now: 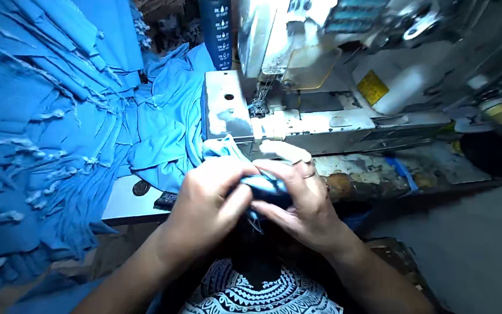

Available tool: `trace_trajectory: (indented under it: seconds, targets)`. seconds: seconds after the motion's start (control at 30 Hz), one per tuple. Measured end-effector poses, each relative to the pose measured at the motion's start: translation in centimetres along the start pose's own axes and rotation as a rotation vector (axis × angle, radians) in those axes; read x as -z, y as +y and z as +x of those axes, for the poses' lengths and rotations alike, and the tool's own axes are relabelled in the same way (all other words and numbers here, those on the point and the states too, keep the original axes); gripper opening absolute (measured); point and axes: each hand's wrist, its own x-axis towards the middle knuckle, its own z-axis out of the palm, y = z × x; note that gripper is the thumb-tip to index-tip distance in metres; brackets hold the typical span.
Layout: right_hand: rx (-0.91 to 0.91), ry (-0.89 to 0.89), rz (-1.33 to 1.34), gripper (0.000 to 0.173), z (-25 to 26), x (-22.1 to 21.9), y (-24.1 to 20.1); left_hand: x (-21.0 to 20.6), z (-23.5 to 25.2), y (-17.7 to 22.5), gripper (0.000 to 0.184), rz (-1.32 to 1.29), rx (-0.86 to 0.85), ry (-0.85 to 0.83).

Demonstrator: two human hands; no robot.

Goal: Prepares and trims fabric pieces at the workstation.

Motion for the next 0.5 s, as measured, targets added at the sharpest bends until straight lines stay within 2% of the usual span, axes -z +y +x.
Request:
trace_trajectory:
  seconds: [0.07, 0.13, 0.2, 0.27, 0.33, 0.37, 0.4, 0.5]
  targets:
    - [0.087, 0.115, -0.035, 0.017, 0.5, -0.3, 0.2, 0.0, -0.6, -0.2, 0.02, 0.257, -0.107, 0.052]
    - [0.039, 0.22, -0.079, 0.012, 0.0, 0.1, 1.3, 0.9, -1.8, -1.8, 0.021, 0.353, -0.023, 0.16]
    - [-0.014, 0.255, -0.161, 0.01, -0.9, -0.3, 1.9, 1.5, -2.6, -2.6, 0.019, 0.311, 0.097, 0.212]
    - [0.032, 0.16, -0.19, 0.018, -1.9, -1.3, 1.1, 0.9, -2.9, -1.6, 0.018, 0.166, 0.11, 0.179]
    - [0.139, 0.114, -0.053, 0.015, -1.3, -2.2, 0.3, 0.7, -2.2, -1.0, 0.019, 0.073, 0.058, 0.145]
    - [0.127, 0.09, 0.064, 0.012, -0.7, -2.2, 0.2, 1.0, -2.0, -1.0, 0.02, 0.018, 0.058, 0.13]
    - [0.031, 0.044, 0.223, 0.013, -0.4, -1.8, 0.1, 1.5, -2.1, -1.2, 0.021, -0.069, 0.098, 0.108]
    - [-0.471, -0.061, 0.757, 0.015, 0.3, -0.5, 0.7, 3.1, -2.9, -2.4, 0.013, -0.509, 0.36, 0.026]
